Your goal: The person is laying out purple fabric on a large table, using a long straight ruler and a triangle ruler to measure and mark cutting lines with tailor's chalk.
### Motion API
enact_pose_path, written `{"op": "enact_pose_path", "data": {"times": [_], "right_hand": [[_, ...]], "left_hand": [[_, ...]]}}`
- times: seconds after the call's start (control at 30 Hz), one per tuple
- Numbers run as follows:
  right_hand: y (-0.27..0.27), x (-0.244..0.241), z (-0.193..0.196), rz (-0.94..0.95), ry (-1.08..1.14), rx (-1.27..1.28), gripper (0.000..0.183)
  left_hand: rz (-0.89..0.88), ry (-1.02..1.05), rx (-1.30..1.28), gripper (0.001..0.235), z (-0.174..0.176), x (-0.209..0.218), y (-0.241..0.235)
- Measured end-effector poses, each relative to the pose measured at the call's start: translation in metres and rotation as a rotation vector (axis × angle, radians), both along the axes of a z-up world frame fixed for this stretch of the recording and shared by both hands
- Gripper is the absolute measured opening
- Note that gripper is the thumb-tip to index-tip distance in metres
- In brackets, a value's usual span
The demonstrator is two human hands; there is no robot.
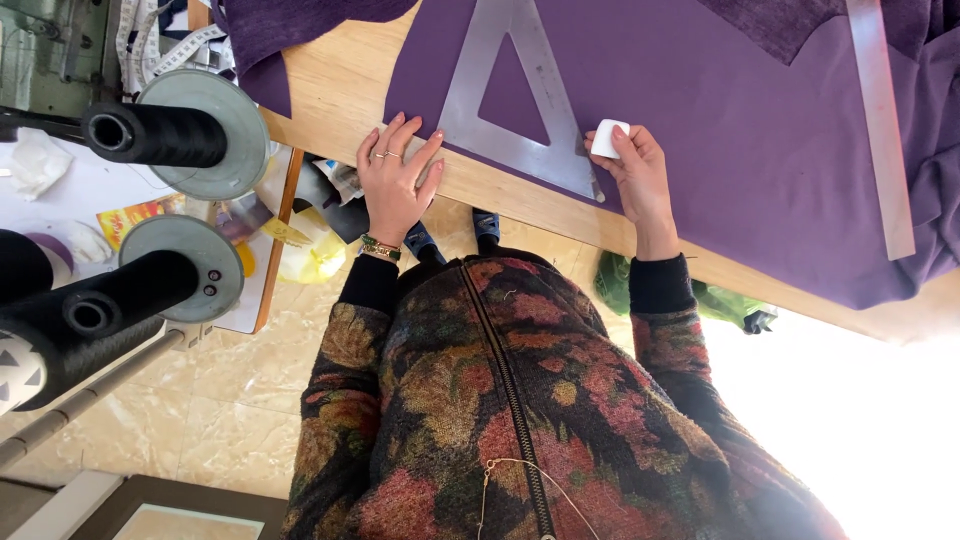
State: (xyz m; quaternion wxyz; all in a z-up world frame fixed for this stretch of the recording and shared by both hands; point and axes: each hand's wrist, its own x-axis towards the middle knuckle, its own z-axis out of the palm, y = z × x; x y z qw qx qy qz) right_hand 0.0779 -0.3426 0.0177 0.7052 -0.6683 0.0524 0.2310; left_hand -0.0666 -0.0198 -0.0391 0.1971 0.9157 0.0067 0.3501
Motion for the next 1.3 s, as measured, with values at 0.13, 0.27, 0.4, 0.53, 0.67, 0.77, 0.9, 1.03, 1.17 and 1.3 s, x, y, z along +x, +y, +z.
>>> {"op": "enact_pose_path", "data": {"times": [0.13, 0.27, 0.4, 0.53, 0.67, 0.77, 0.9, 1.03, 1.17, 1.3], "right_hand": [[0.001, 0.0, 0.001, -0.001, -0.001, 0.006, 0.024], [0.001, 0.0, 0.0, 0.005, -0.005, 0.006, 0.024], [-0.001, 0.002, -0.001, 0.023, -0.038, -0.005, 0.026], [0.008, 0.013, 0.009, 0.097, -0.126, -0.056, 0.025], [0.036, 0.041, 0.007, 0.252, -0.194, -0.009, 0.019], [0.086, 0.057, 0.035, 0.392, -0.209, -0.081, 0.014], [0.14, 0.075, 0.047, 0.686, -0.269, -0.175, 0.01], [0.179, 0.088, 0.043, 0.978, -0.421, -0.101, 0.008], [0.213, 0.087, 0.046, 1.461, -1.1, -0.192, 0.011], [0.235, 0.089, 0.033, 1.669, -1.467, -0.181, 0.011]], "left_hand": [[0.006, -0.005, 0.009, 0.028, -0.002, 0.001, 0.0], [0.002, -0.006, -0.006, 0.028, 0.0, 0.0, 0.0], [-0.015, 0.05, -0.087, 0.031, 0.004, -0.003, -0.003], [0.05, 0.067, -0.106, 0.035, 0.007, 0.01, -0.03], [0.014, 0.167, -0.009, 0.043, -0.011, 0.041, -0.071], [0.108, 0.467, 0.121, 0.065, 0.004, 0.057, -0.087], [0.145, 0.768, 0.197, 0.085, 0.016, 0.063, -0.092], [0.247, 0.767, 0.146, 0.102, 0.026, 0.064, -0.1], [0.35, 0.774, 0.21, 0.115, 0.037, 0.065, -0.109], [0.416, 0.803, 0.309, 0.118, 0.034, 0.066, -0.116]]}}
